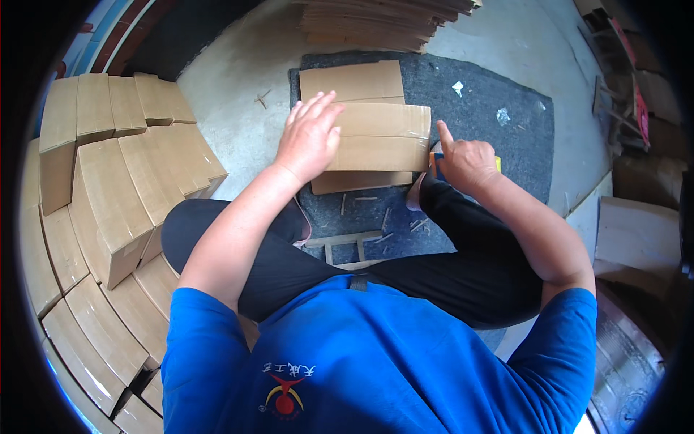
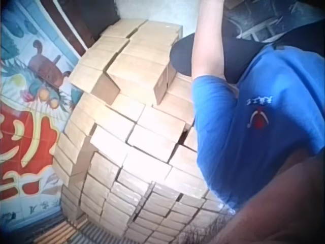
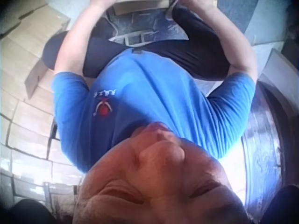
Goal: Assemble and tape cardboard boxes for packaging.
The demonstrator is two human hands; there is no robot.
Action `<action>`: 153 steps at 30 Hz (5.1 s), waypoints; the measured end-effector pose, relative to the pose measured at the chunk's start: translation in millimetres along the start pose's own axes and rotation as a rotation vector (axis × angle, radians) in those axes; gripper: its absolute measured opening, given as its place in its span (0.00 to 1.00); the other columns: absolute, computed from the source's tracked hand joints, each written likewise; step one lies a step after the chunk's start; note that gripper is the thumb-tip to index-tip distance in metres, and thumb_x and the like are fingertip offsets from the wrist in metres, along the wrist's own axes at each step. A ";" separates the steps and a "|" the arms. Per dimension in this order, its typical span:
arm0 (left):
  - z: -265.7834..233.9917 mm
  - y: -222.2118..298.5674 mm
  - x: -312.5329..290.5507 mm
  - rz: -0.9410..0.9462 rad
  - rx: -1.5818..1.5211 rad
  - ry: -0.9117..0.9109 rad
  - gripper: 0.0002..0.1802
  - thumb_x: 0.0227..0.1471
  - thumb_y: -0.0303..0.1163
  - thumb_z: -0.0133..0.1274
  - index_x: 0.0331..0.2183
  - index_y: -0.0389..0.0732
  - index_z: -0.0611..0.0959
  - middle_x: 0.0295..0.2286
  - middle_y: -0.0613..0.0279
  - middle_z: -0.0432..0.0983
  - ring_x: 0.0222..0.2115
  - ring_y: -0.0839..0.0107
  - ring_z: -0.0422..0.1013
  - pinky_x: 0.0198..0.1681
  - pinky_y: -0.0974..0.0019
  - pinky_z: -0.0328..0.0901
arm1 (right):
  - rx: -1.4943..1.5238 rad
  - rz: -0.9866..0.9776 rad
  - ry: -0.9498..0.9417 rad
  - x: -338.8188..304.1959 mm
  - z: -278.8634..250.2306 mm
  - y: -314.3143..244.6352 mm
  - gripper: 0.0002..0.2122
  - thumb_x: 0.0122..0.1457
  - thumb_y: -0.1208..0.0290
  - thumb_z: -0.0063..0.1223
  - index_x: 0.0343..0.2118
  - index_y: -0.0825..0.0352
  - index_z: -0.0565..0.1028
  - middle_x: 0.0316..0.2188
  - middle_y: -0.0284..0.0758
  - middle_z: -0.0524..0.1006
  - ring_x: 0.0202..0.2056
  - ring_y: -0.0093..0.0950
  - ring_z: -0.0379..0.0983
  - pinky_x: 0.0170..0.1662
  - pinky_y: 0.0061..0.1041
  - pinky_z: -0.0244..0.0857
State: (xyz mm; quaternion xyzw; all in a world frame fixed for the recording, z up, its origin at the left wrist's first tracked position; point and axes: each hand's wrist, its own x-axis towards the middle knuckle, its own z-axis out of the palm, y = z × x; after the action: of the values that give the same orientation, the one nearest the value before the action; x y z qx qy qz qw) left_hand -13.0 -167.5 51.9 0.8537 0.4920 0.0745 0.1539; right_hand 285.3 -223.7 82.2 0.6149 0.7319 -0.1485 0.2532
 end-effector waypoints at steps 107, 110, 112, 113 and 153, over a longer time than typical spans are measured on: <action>-363.9 -92.4 -250.9 -0.162 0.342 1.343 0.05 0.53 0.24 0.51 0.33 0.39 0.82 0.34 0.58 0.77 0.38 0.61 0.71 0.45 0.61 0.62 | 0.957 -0.393 0.411 -53.6 -180.6 -132.4 0.15 0.59 0.69 0.57 0.45 0.73 0.77 0.22 0.34 0.77 0.26 0.19 0.71 0.33 0.22 0.68; -398.1 -192.7 -243.1 -0.486 0.128 1.003 0.12 0.58 0.27 0.48 0.42 0.35 0.82 0.45 0.52 0.78 0.51 0.58 0.70 0.56 0.60 0.63 | 1.000 -0.467 0.421 -47.1 -185.0 -145.6 0.15 0.60 0.68 0.57 0.45 0.72 0.77 0.22 0.33 0.76 0.25 0.19 0.70 0.32 0.22 0.67; -399.6 -227.1 -239.1 -0.416 0.247 0.847 0.15 0.59 0.31 0.50 0.46 0.35 0.81 0.50 0.50 0.75 0.57 0.56 0.66 0.61 0.61 0.59 | 1.005 -0.477 0.420 -51.3 -197.5 -152.5 0.15 0.60 0.67 0.57 0.46 0.71 0.77 0.22 0.34 0.77 0.25 0.20 0.71 0.32 0.23 0.68; -401.8 -235.7 -235.5 -0.436 0.202 0.737 0.21 0.59 0.37 0.52 0.51 0.38 0.79 0.53 0.48 0.72 0.59 0.56 0.63 0.62 0.62 0.57 | 1.022 -0.470 0.425 -50.4 -200.6 -151.0 0.15 0.60 0.67 0.57 0.46 0.71 0.77 0.22 0.34 0.77 0.25 0.20 0.71 0.32 0.23 0.68; -68.4 -75.8 47.6 -0.469 -0.561 -0.414 0.25 0.58 0.40 0.55 0.53 0.37 0.77 0.48 0.52 0.77 0.50 0.66 0.71 0.55 0.64 0.64 | 0.956 0.070 0.847 -138.5 -124.7 -13.1 0.14 0.60 0.67 0.60 0.46 0.67 0.77 0.26 0.37 0.78 0.28 0.24 0.76 0.34 0.22 0.70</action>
State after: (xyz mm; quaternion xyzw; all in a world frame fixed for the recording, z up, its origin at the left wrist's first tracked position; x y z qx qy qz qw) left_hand -69.9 -78.0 89.7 0.6405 0.5922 -0.0047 0.4889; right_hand 265.0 -274.7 260.8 0.6891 0.6008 -0.1945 -0.3555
